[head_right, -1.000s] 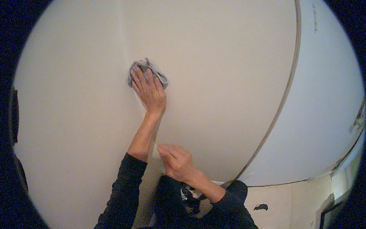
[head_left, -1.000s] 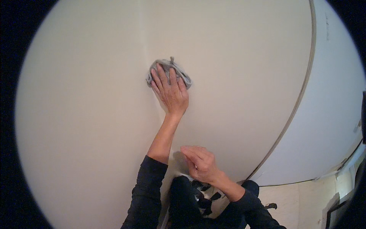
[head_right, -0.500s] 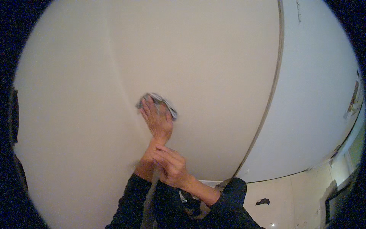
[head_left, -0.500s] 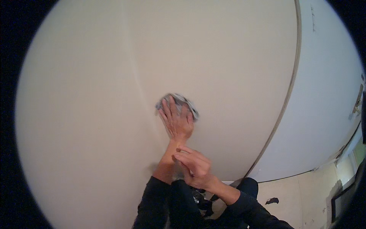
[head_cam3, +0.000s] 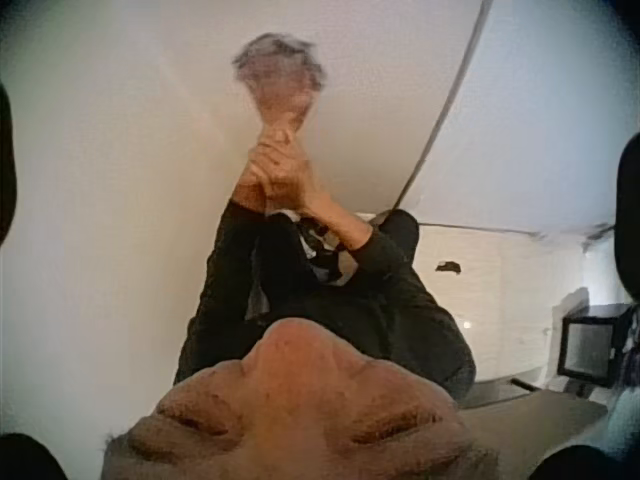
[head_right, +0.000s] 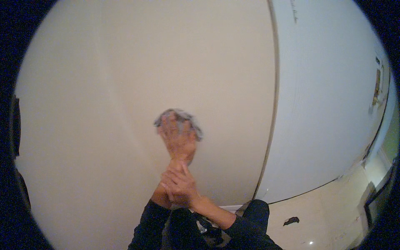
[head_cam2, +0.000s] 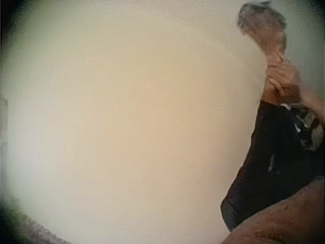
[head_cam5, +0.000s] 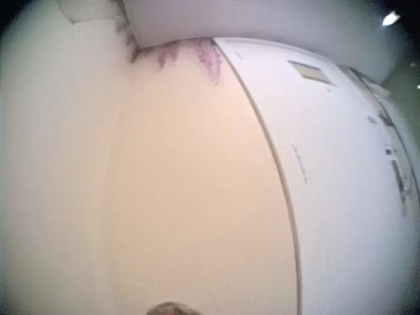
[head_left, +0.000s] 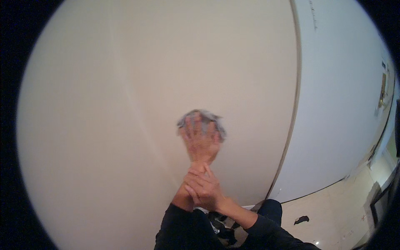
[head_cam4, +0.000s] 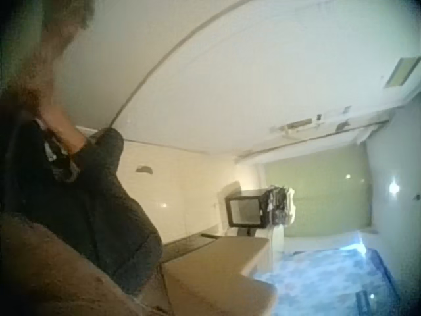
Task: The person wipes a white wall with a gray cloth, moving from a door area to an adjacent wall with purple floral decals. The person uses both hands to rub the surface in circular and back-and-forth motions, focusing on different sections of the wall.
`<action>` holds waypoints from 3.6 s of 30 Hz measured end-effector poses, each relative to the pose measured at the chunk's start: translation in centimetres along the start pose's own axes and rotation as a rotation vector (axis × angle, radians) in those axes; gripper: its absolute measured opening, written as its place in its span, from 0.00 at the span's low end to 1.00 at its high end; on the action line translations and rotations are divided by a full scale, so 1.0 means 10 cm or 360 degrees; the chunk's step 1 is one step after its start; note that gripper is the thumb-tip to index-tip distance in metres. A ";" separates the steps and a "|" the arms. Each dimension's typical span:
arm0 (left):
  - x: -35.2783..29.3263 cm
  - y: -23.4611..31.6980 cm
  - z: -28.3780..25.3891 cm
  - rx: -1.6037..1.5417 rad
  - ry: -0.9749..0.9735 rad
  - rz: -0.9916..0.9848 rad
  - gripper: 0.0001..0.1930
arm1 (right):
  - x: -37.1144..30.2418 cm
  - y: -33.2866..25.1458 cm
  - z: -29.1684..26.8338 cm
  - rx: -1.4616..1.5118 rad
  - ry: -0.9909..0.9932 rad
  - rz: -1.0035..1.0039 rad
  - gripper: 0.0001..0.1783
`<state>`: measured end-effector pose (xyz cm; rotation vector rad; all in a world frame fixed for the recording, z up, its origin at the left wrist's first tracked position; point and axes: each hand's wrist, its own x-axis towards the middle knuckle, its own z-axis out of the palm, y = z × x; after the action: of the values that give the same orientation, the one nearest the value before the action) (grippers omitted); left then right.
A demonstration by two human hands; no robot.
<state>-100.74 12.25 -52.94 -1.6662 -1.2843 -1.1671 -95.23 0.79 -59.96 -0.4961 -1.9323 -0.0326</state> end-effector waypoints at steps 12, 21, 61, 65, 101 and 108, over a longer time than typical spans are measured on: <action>0.58 0.78 -0.05 -0.0146 0.0027 0.0413 0.21 | 0.17 0.22 -0.37 -0.0205 0.0426 -0.0017 0.11; -0.01 0.45 0.16 -0.0049 0.0178 -0.0068 0.19 | 0.02 0.21 -0.30 -0.0160 -0.0073 -0.0123 0.07; 1.05 1.90 0.14 -0.0329 0.0213 0.0505 0.20 | 0.08 0.46 -1.34 -0.0317 0.0472 0.0005 0.13; 0.70 2.00 0.25 -0.0278 0.0079 0.0505 0.17 | -0.22 0.48 -1.33 -0.0398 0.0349 0.0062 0.11; 5.03 1.82 -1.19 0.0093 0.0297 0.0641 0.25 | 3.01 -1.02 -3.22 0.0127 0.0505 0.0617 0.09; 4.61 1.83 -1.10 -0.0472 -0.0326 0.0665 0.13 | 3.68 -1.29 -3.96 0.0011 0.0396 0.1013 0.07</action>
<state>-81.11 12.38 -6.02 -2.1905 -0.8410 -0.9821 -77.04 -8.86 -8.40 -1.0302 -1.4635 0.3078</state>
